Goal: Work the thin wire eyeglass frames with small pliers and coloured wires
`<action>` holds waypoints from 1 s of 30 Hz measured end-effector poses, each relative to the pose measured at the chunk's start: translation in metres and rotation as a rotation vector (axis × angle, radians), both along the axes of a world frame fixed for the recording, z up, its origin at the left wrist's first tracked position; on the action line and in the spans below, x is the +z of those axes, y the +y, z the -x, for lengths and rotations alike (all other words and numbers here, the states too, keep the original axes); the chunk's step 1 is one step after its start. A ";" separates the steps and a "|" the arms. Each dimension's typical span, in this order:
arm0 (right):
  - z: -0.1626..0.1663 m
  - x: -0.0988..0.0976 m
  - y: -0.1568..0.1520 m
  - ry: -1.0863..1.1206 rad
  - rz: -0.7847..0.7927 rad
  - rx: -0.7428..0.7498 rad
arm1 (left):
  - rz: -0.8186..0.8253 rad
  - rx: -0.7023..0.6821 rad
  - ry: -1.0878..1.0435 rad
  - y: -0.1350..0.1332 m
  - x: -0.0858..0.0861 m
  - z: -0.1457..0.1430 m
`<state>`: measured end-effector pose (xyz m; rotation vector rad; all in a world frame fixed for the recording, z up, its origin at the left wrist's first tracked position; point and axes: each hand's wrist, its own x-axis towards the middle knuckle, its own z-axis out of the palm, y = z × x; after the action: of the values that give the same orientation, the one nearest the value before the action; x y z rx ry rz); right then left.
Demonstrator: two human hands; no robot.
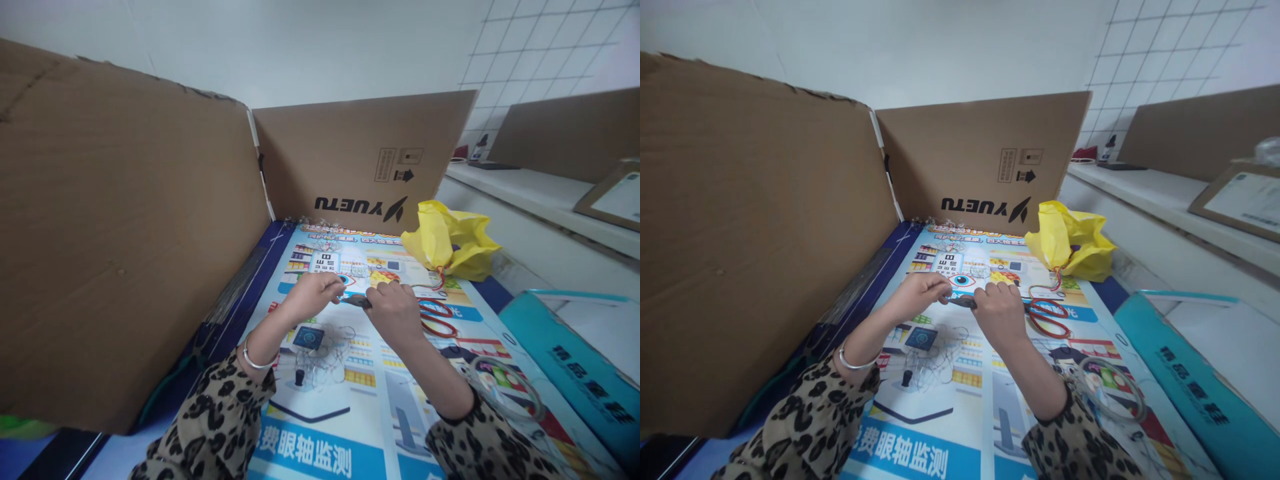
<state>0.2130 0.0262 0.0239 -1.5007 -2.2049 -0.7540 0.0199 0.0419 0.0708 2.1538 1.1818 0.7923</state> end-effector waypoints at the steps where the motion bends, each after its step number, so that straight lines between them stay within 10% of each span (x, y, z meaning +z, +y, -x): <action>1: 0.000 0.000 0.000 0.002 0.004 0.001 | 0.028 -0.015 -0.024 0.000 0.000 0.000; 30: 0.001 -0.004 0.003 0.051 0.062 0.018 | 0.242 -0.130 -0.359 0.005 -0.018 -0.008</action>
<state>0.2119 0.0289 0.0198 -1.5097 -2.2202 -0.6398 0.0280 0.0469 0.0532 1.7798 0.8930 0.8839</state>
